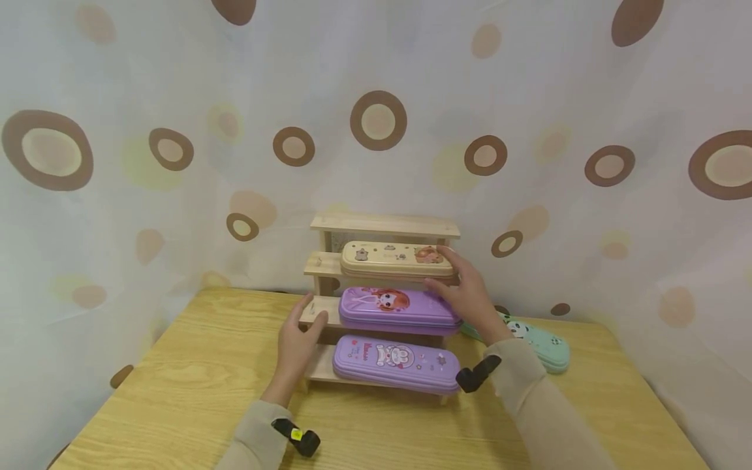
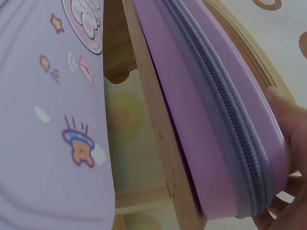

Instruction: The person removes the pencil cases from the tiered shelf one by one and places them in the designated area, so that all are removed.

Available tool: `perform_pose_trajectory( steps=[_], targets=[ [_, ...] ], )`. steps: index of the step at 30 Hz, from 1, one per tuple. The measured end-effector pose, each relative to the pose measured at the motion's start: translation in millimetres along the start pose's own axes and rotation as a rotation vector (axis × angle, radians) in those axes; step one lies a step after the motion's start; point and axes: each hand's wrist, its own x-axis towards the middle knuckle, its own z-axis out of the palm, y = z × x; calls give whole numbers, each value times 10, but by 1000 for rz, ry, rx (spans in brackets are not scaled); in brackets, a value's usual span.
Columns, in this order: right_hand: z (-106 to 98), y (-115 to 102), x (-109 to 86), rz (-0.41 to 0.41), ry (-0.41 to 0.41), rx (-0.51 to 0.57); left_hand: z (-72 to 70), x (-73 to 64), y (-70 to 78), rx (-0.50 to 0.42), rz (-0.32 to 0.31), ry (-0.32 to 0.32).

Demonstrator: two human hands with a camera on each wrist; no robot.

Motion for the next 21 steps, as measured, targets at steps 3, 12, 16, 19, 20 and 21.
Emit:
perform_pose_trajectory(
  steps=[3,12,16,19,20,21],
  targets=[
    [5,10,-9,-24,43,-4,2,-4,12,-1,3,-1],
    [-58,38,-130,-77,179,9,17,-2,0,0,-5,-3],
    [-128,56,-235,-71,203,3,11,-8,9,-8,-4,-8],
    [-193,69,-320,-60,203,9,8,-8,3,-4,0,-7],
    [-215,76,-346,-55,203,13,6,-8,1,-2,-1,-8],
    [-236,88,-371,-55,204,14,3,-7,2,-2,-1,-7]
  ],
)
